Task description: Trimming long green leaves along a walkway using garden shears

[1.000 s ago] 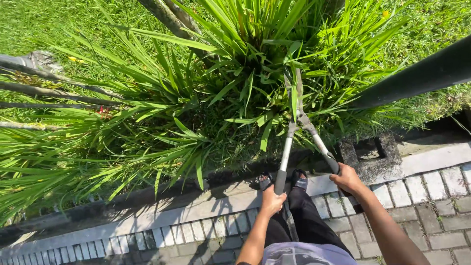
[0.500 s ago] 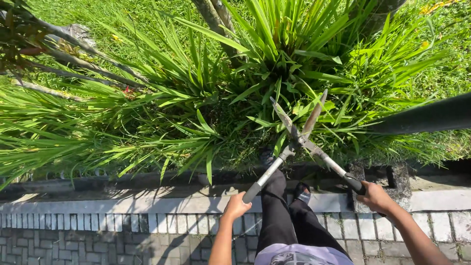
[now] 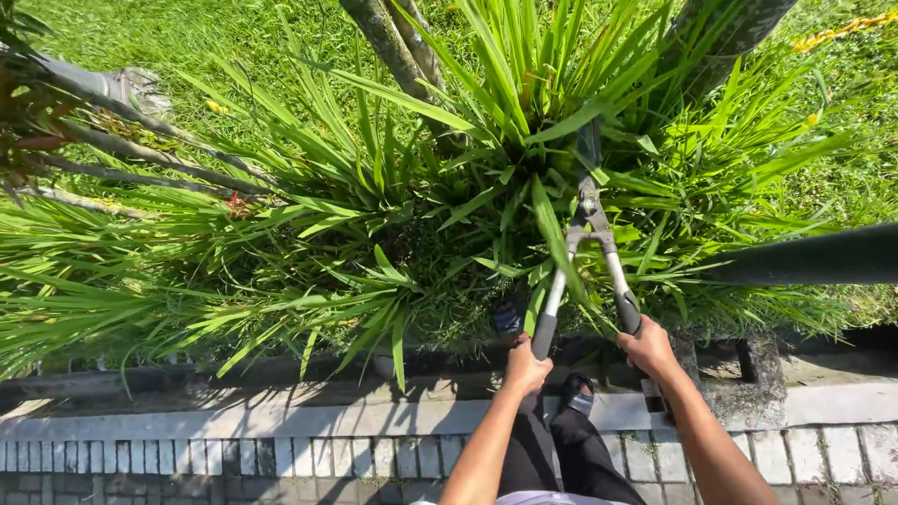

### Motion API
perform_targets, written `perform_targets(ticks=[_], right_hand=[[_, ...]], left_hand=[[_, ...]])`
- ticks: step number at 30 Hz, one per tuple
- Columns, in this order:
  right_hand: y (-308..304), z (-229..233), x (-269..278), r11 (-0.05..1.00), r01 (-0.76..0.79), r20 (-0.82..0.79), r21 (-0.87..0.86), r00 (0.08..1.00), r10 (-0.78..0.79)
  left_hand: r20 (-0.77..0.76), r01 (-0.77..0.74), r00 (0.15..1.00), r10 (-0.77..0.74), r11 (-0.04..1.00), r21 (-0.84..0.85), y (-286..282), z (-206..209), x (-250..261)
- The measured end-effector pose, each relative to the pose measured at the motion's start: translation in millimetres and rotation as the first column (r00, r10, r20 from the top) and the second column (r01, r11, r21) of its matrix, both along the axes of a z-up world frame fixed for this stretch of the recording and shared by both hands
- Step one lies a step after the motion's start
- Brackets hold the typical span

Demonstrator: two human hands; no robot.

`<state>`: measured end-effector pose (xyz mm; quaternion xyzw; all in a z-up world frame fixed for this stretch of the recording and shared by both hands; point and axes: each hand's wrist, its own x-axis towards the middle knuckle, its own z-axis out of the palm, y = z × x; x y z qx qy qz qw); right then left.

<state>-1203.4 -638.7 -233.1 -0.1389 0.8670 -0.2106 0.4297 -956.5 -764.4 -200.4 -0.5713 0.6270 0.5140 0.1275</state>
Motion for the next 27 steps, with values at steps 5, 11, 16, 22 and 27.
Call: perform_targets(ticks=[5, 11, 16, 22, 27], right_hand=[[96, 27, -63, 0.94, -0.293, -0.069, 0.177, 0.949, 0.309], [181, 16, -80, 0.748, -0.548, -0.019, 0.375, 0.802, 0.597], [170, 9, -67, 0.708, -0.62, 0.068, 0.339, 0.766, 0.639], [89, 24, -77, 0.646, -0.663, 0.064, 0.379, 0.715, 0.696], [-22, 38, -94, 0.767, -0.559, -0.039, 0.316, 0.8, 0.599]], left_hand=[[-0.039, 0.205, 0.977, -0.211, 0.97, -0.13, -54, 35, 96], [0.016, 0.358, 0.934, -0.358, 0.932, -0.06, -24, 39, 187], [0.048, 0.301, 0.951, -0.306, 0.95, 0.087, 0, 28, 215], [0.07, 0.243, 0.967, -0.246, 0.969, 0.044, -49, 21, 208], [0.08, 0.229, 0.972, -0.222, 0.968, -0.104, -138, 0, 160]])
